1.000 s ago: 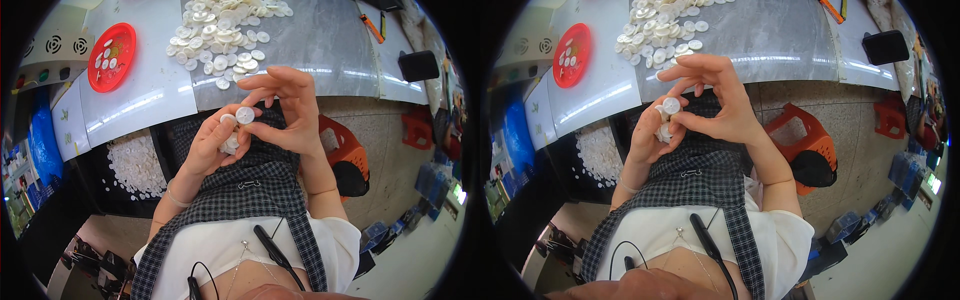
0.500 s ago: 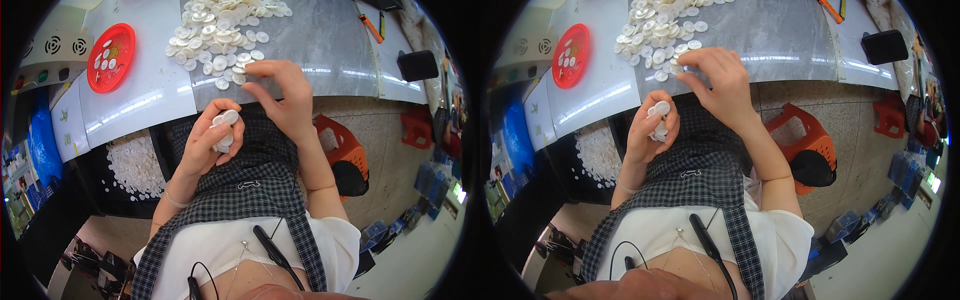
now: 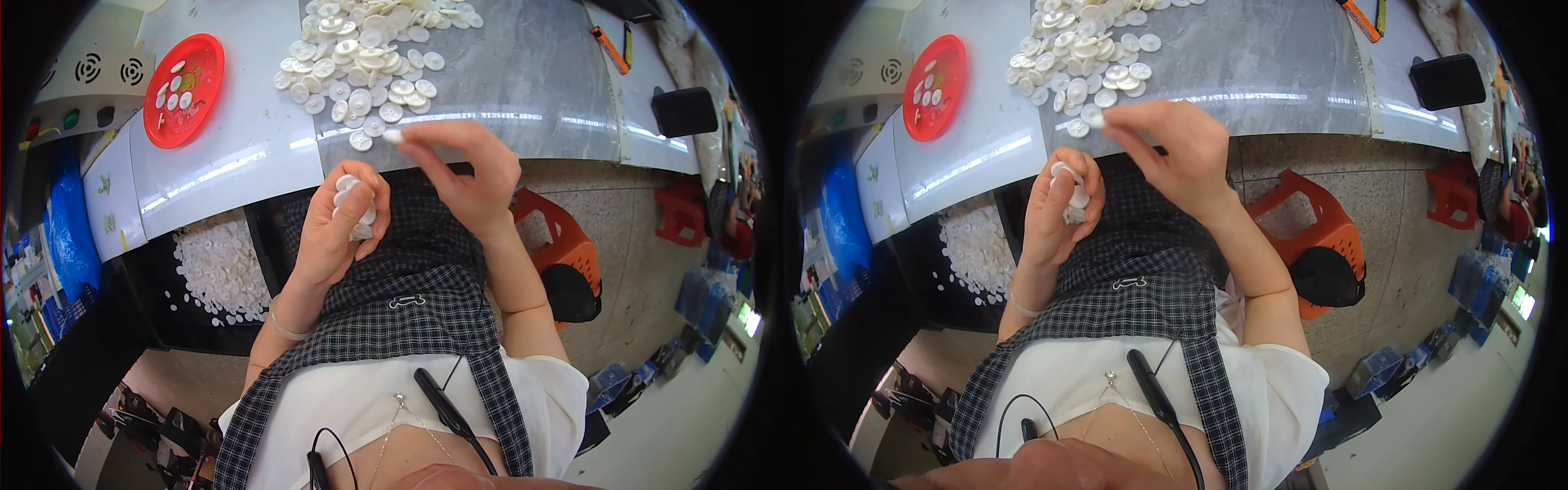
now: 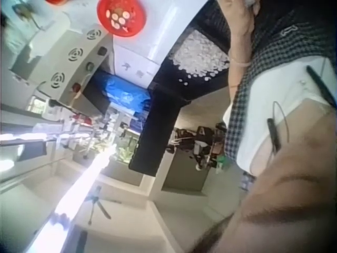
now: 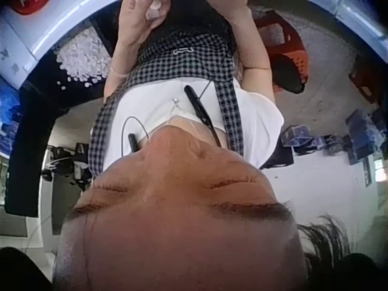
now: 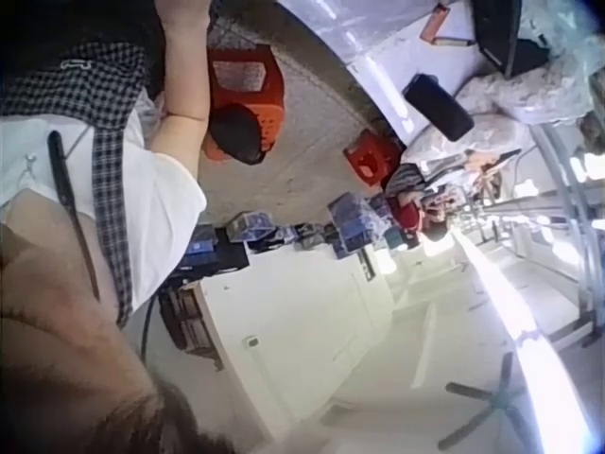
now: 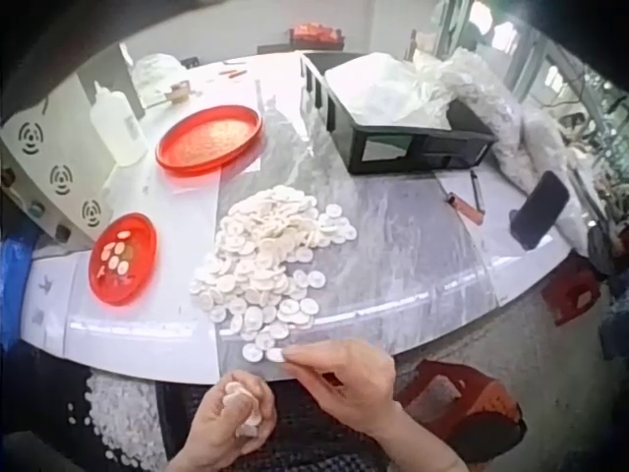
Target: Assembling small white plastic components by snapping them together and placing them in a tray.
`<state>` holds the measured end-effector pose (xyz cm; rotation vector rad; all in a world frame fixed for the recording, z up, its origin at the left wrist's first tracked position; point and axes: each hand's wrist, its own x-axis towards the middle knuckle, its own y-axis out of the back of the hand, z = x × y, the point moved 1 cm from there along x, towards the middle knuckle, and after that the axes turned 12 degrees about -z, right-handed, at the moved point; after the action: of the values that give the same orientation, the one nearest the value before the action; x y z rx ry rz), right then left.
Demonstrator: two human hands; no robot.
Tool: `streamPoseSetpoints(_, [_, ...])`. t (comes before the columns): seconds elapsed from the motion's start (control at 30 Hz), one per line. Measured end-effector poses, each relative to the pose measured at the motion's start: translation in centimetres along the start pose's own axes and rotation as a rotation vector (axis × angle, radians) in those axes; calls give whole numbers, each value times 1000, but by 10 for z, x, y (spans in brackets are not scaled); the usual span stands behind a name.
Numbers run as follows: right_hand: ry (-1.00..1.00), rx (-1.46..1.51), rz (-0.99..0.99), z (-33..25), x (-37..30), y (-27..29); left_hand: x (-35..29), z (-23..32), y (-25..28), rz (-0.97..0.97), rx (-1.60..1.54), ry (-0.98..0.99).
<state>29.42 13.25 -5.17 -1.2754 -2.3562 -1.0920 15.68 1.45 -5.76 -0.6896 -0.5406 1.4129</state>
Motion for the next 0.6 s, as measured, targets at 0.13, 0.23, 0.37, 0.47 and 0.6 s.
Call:
streamPoseSetpoints(0.13, [154, 24, -117, -19, -2, 8, 0, 5, -7, 79, 67, -52])
streamPoseSetpoints(0.23, [315, 13, -132, -27, -3, 8, -1, 6, -3, 18, 162, -30])
streamPoseSetpoints(0.37, [279, 42, -103, -15, -5, 1, -3, 7, -2, 45, 206, -28])
streamPoseSetpoints(0.47, [129, -106, -159, -3, 2, -5, -5, 8, 1, 23, 227, -46])
streamPoseSetpoints(0.6, [16, -212, -212, -6, 6, -22, -4, 8, -2, 48, 235, -92])
